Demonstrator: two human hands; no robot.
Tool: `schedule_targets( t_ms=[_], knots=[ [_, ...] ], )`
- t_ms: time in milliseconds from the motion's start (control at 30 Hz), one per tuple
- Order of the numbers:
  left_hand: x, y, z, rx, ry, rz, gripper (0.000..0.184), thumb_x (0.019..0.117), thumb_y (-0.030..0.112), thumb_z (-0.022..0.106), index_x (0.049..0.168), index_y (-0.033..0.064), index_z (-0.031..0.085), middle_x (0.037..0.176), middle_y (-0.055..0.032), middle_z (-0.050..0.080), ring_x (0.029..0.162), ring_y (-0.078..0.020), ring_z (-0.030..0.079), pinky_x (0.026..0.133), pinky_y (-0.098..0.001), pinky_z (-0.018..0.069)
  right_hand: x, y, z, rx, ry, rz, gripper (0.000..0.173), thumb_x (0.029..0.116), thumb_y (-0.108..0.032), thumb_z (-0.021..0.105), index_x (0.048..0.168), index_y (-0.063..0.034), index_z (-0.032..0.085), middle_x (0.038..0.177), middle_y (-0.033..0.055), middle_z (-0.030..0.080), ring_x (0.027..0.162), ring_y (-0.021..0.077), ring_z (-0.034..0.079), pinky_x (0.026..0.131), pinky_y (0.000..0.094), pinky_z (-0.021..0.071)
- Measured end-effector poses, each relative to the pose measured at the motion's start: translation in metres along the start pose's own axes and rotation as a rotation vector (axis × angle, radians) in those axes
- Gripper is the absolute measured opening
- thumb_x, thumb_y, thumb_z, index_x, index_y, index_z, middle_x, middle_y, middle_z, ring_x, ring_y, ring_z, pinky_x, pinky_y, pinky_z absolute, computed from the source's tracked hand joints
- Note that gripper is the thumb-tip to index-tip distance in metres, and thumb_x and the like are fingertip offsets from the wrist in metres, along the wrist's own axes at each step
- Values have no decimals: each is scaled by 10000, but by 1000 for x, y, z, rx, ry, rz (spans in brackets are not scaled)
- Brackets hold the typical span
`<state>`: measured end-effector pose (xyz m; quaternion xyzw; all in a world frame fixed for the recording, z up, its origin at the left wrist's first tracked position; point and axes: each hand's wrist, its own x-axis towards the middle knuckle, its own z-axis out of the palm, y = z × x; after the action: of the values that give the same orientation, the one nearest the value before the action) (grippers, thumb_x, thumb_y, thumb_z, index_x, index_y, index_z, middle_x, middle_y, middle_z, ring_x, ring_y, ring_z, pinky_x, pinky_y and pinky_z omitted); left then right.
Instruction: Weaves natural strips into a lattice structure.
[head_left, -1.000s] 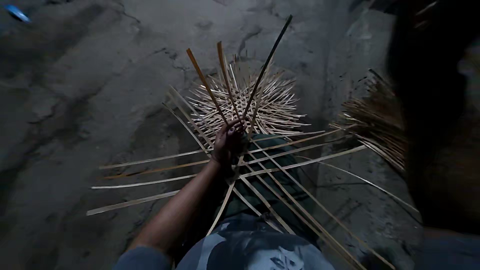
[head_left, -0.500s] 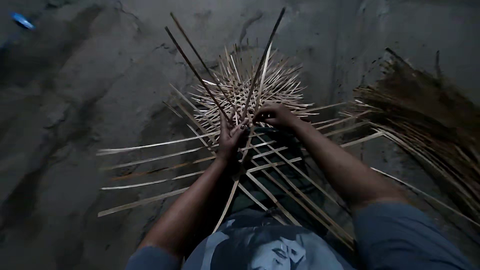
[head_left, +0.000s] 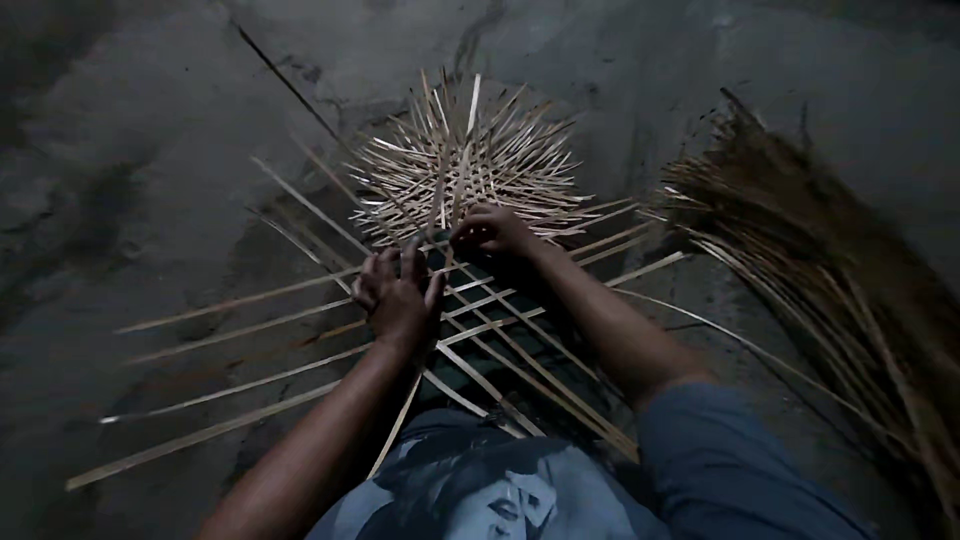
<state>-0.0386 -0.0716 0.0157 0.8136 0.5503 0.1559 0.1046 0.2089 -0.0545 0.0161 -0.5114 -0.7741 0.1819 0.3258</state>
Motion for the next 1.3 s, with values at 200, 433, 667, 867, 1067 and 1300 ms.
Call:
schedule_targets(
  t_ms=[200, 433, 667, 867, 1067, 1300],
  knots=[
    [-10, -1, -3, 35, 0, 2, 579, 999, 619, 474, 1498, 327, 505, 1572, -113, 431, 1497, -417, 276, 1145, -708, 198, -1, -15, -1, -31, -50, 11, 207, 896, -17, 699, 1072, -94, 775, 1185, 117, 704, 1103, 252, 680, 978, 456, 563],
    [-9, -5, 6, 30, 70, 67, 534, 1001, 588, 500, 1456, 315, 558, 1490, -116, 510, 1454, -398, 352, 1122, -698, 252, -7, -6, 3, 1, -5, -27, 132, 927, -161, 720, 1026, -105, 787, 1079, 70, 713, 1044, 195, 670, 963, 411, 556],
    [-7, -8, 8, 16, 77, 87, 527, 981, 587, 547, 1424, 304, 586, 1469, -107, 530, 1454, -405, 350, 1118, -701, 257, -8, -9, 3, -19, -29, 30, 151, 900, -141, 735, 1033, -88, 782, 1092, 122, 705, 1048, 268, 671, 944, 488, 553],
    [-6, -10, 12, 40, 85, 97, 521, 981, 600, 530, 1413, 315, 584, 1458, -102, 533, 1446, -389, 363, 1115, -692, 262, -10, -13, 4, -70, -33, 42, 136, 900, -190, 722, 1007, -120, 768, 1074, 74, 687, 984, 221, 671, 876, 481, 575],
    [-2, -8, 4, 38, 54, 93, 508, 964, 602, 556, 1380, 316, 604, 1436, -100, 549, 1433, -400, 374, 1090, -708, 278, 2, -5, 9, -156, -68, 14, 388, 977, -458, 641, 923, -80, 709, 975, 102, 666, 867, 255, 667, 789, 508, 571],
    [53, -4, -46, -284, -112, 124, 323, 996, 301, 662, 1255, 109, 687, 1274, -169, 643, 1099, -326, 647, 908, -538, 535, 69, -55, 1, -187, -365, 579, 377, 849, -301, 831, 1122, -68, 716, 1061, 205, 707, 1032, 414, 672, 882, 676, 516]
  ],
)
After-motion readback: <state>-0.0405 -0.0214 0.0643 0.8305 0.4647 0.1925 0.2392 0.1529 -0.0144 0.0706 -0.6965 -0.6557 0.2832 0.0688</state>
